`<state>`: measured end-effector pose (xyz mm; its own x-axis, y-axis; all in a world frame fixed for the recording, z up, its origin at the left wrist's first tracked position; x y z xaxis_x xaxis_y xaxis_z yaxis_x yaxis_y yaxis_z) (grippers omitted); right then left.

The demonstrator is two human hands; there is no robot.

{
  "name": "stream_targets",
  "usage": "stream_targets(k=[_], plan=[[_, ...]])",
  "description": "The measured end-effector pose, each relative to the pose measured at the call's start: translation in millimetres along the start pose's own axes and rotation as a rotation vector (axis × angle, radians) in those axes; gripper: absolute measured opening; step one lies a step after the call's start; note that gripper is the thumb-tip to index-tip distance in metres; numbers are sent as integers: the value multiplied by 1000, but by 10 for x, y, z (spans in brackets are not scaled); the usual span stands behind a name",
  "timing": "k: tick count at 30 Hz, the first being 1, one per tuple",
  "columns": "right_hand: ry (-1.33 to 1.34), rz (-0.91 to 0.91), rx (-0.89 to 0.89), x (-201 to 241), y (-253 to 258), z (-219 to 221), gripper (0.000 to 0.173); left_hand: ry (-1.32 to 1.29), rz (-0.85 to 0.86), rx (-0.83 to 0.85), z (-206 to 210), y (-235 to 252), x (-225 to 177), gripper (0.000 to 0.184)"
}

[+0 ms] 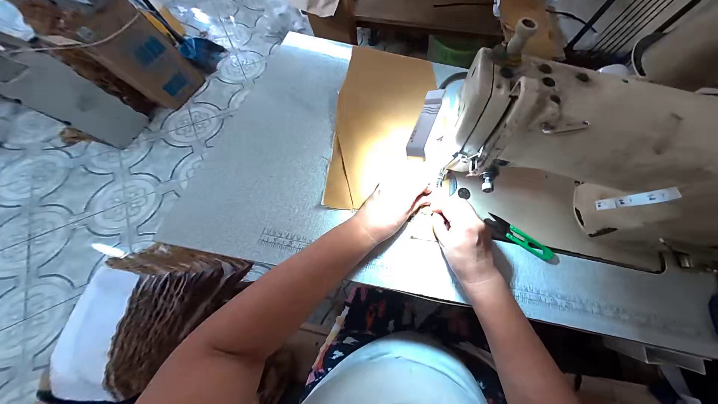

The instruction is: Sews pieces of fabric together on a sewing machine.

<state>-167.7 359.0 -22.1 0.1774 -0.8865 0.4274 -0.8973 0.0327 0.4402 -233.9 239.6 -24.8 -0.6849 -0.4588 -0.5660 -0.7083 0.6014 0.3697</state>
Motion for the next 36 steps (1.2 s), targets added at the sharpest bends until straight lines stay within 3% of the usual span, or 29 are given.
stream_targets(k=[6, 14, 20, 26, 36], plan=[[10, -14, -20, 10, -24, -12, 13, 15, -33, 63, -7, 11, -20, 27], [10, -3, -42, 19, -32, -27, 13, -27, 16, 10, -1, 9, 17, 23], [31, 31, -40, -12, -24, -25, 12, -147, -118, 94, 6, 36, 120, 27], [18, -29, -43, 21, -17, -24, 13, -200, -133, 103, -20, 50, 119, 23], [-263, -172, 70, 120, -154, -8, 25, -84, -40, 144, -20, 74, 52, 28]])
Point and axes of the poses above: each hand's wrist, its own y-axis towards the middle knuckle, its own z-axis out of the palm, x = y × z, the point moved 8 cm from there along y, towards the middle knuckle, and after that the axes turned 8 degrees about -y, right-handed, at the moved point
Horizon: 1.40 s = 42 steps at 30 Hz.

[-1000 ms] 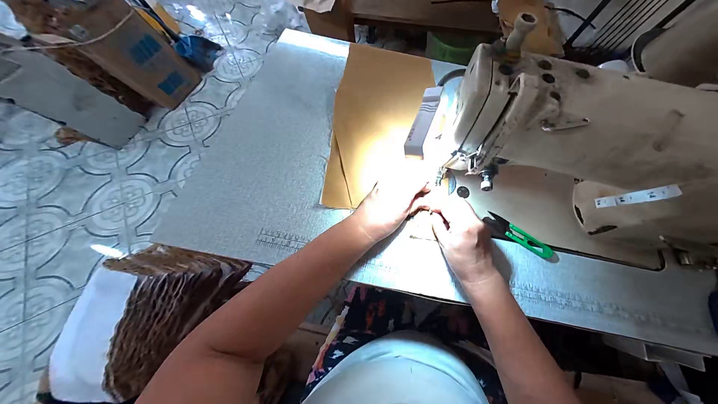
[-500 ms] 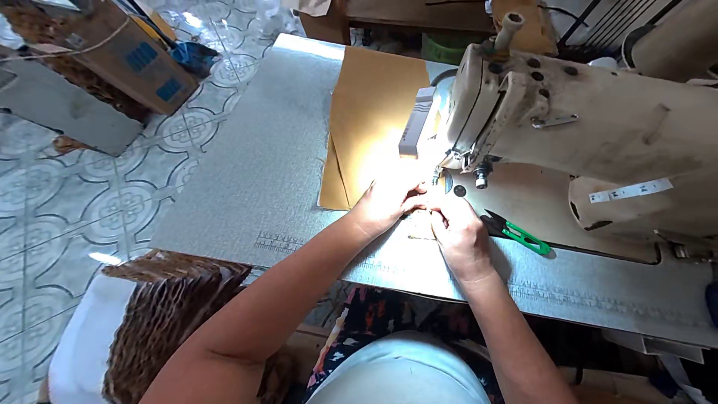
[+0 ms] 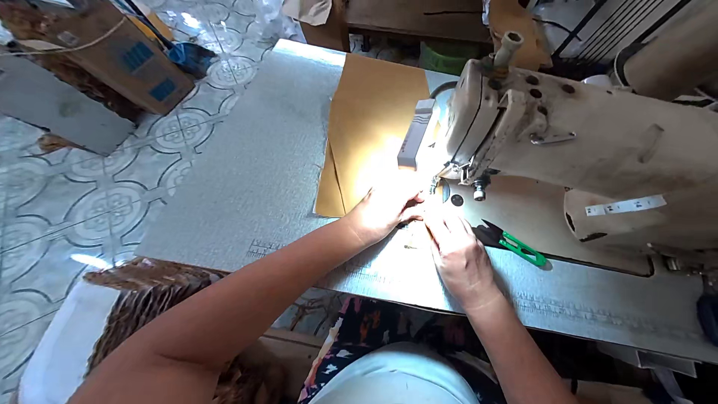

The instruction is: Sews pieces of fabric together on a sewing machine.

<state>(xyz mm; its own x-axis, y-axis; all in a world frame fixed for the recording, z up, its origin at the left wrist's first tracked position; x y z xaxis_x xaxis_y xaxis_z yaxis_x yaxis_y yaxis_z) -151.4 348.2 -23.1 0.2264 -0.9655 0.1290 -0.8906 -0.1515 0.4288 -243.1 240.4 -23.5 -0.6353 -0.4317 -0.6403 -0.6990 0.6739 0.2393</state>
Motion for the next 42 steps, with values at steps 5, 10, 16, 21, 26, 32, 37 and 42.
stream_targets(k=[5, 10, 16, 21, 26, 32, 37, 42], plan=[[-13, 6, -10, -26, 73, 12, 25, 2, 46, -12, -18, 55, 12, 26], [16, 37, 13, -162, 285, 77, 24, 0, -74, 14, -35, 275, 200, 26], [-28, 46, -37, -182, 262, 131, 30, 25, -122, -13, -51, 315, 262, 27], [-35, 59, -47, -176, 260, 134, 31, 6, -179, -7, -30, 324, 359, 26], [-18, 93, -40, -197, 256, 133, 29, -218, -339, -104, -17, 400, 694, 60], [-32, 107, -52, -230, 231, 136, 24, -168, -133, -154, -192, 708, 716, 41], [-3, 91, -74, -228, 197, 87, 18, -149, -140, -195, -285, 749, 634, 34], [-71, 107, -123, -419, -105, -241, 22, 174, -180, -86, -772, 457, 569, 49]])
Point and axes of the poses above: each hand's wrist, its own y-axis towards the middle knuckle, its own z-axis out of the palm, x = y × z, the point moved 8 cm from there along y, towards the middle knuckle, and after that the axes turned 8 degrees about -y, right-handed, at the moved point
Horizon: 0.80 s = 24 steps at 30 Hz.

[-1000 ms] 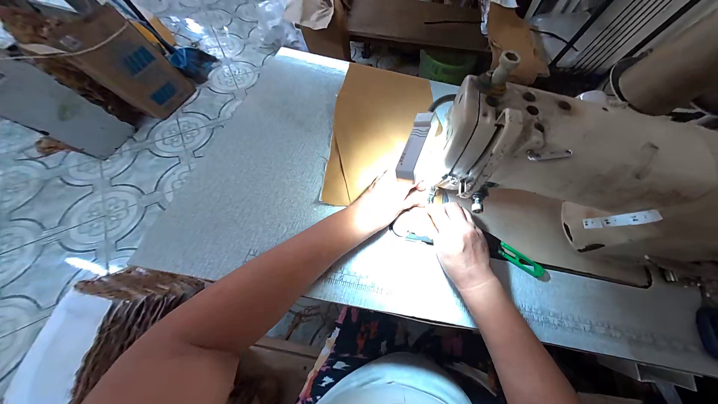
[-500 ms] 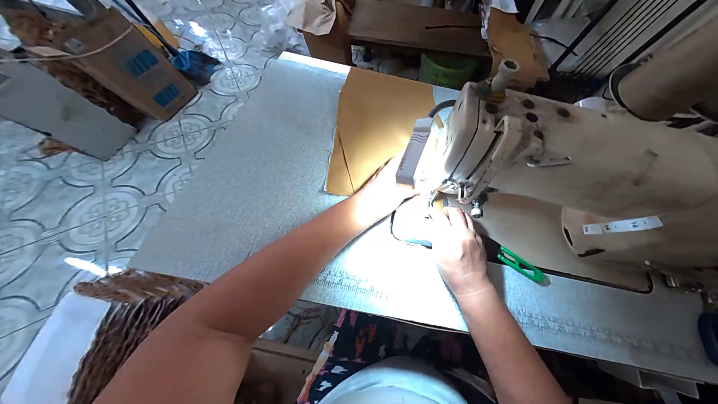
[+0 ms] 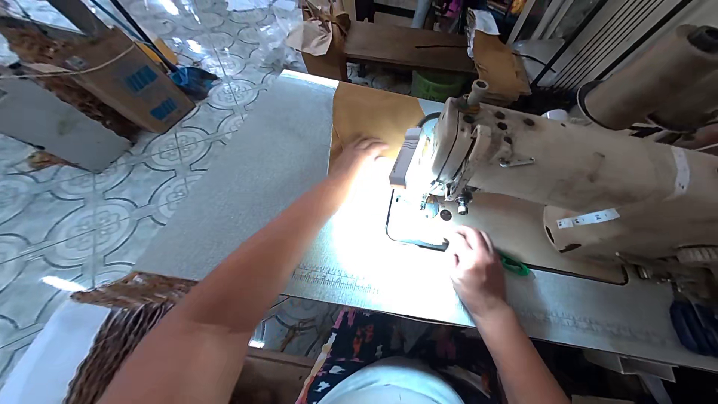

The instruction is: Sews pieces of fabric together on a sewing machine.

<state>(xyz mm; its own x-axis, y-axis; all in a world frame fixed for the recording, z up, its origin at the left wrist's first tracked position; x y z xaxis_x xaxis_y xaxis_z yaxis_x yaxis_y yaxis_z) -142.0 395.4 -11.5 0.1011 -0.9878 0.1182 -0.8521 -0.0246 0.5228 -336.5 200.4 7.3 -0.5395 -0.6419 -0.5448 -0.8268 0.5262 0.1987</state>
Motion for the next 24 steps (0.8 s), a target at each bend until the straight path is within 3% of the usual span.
stream_targets(k=[2, 4, 7, 8, 9, 10, 12, 13, 15, 17, 20, 24], plan=[[-90, 41, -6, -243, -154, -147, 24, 170, -80, 17, -18, -201, 390, 40], [-152, 77, 22, -500, -286, -249, 31, 327, -269, 145, -46, -600, 364, 45], [-112, 155, 69, -783, -425, -287, 39, 516, -531, 504, -22, -1169, -271, 46], [-86, 166, 76, -803, -439, -284, 39, 528, -538, 630, -6, -1256, -501, 44], [-74, 166, 75, -798, -434, -281, 38, 545, -436, 670, 9, -1261, -677, 40], [-74, 161, 67, -783, -427, -276, 37, 548, -250, 591, 10, -1195, -801, 34], [-86, 151, 49, -758, -425, -269, 36, 420, 130, 276, 19, -951, -861, 22], [-90, 147, 41, -752, -430, -270, 35, 317, 223, 170, 54, -811, -801, 19], [-93, 140, 38, -746, -449, -273, 35, 138, 245, 102, 180, -610, -590, 26], [-103, 134, 32, -751, -444, -279, 35, 47, 292, 5, 233, -595, -367, 22], [-126, 131, 24, -707, -409, -307, 34, 45, 325, -108, 25, -829, -41, 19], [16, 173, 45, -394, -197, -309, 30, 77, 171, -147, -330, -1302, 316, 25]])
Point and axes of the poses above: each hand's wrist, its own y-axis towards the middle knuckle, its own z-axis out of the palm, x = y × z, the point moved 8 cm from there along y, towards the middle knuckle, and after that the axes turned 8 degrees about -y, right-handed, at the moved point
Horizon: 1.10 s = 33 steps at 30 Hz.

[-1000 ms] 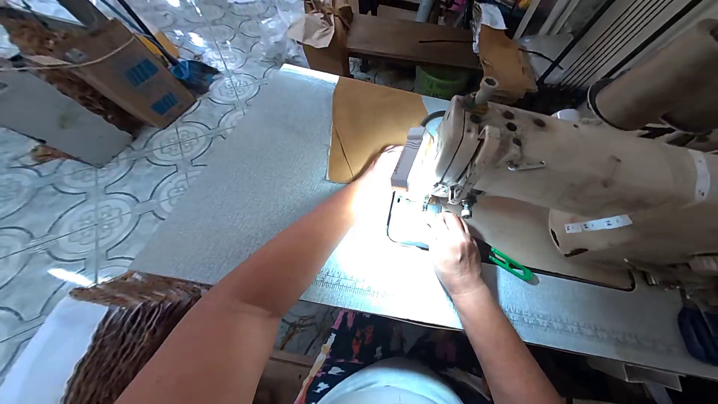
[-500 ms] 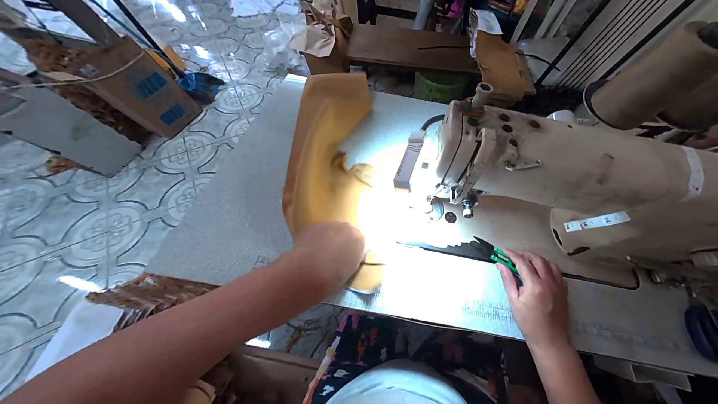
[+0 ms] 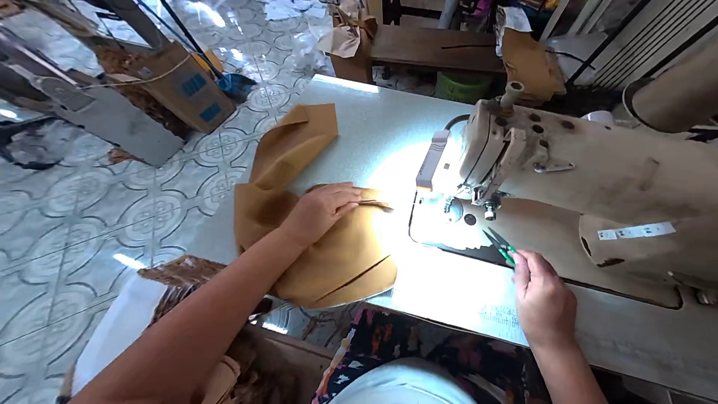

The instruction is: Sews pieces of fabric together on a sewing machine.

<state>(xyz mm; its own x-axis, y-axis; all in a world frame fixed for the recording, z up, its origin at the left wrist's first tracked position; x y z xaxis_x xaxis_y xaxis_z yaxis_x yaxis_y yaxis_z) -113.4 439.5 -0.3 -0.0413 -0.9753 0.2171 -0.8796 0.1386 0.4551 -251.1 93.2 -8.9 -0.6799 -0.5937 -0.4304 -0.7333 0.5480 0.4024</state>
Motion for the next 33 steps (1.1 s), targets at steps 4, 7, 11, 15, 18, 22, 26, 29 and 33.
stream_targets(k=[4, 7, 11, 15, 18, 22, 26, 29, 33], plan=[[243, 27, 276, 671, 186, 331, 30, 29, -105, -44, -97, -347, 32, 25], [112, -123, 315, 1238, 282, 548, 34, 33, -135, -72, -74, -422, -26, 26], [-42, -183, 257, 1446, 376, 728, 28, 37, -107, -85, -86, -408, -61, 25], [-22, -102, 145, 771, 134, 494, 27, 52, -16, -53, -66, -388, -149, 24], [-141, 16, 136, -164, -70, 95, 40, 32, 91, 10, 62, -239, -408, 27], [-263, 133, 115, -1274, -347, -350, 45, -95, 194, 72, 252, 91, -899, 20], [-286, 124, 95, -1415, -408, -507, 44, -183, 227, 83, 446, 293, -1174, 23], [-7, 48, 53, -799, -311, -452, 45, -304, 200, 75, 501, 321, -1253, 25], [833, 133, 167, 228, -198, 12, 56, -402, 185, 86, 478, 309, -1353, 21]])
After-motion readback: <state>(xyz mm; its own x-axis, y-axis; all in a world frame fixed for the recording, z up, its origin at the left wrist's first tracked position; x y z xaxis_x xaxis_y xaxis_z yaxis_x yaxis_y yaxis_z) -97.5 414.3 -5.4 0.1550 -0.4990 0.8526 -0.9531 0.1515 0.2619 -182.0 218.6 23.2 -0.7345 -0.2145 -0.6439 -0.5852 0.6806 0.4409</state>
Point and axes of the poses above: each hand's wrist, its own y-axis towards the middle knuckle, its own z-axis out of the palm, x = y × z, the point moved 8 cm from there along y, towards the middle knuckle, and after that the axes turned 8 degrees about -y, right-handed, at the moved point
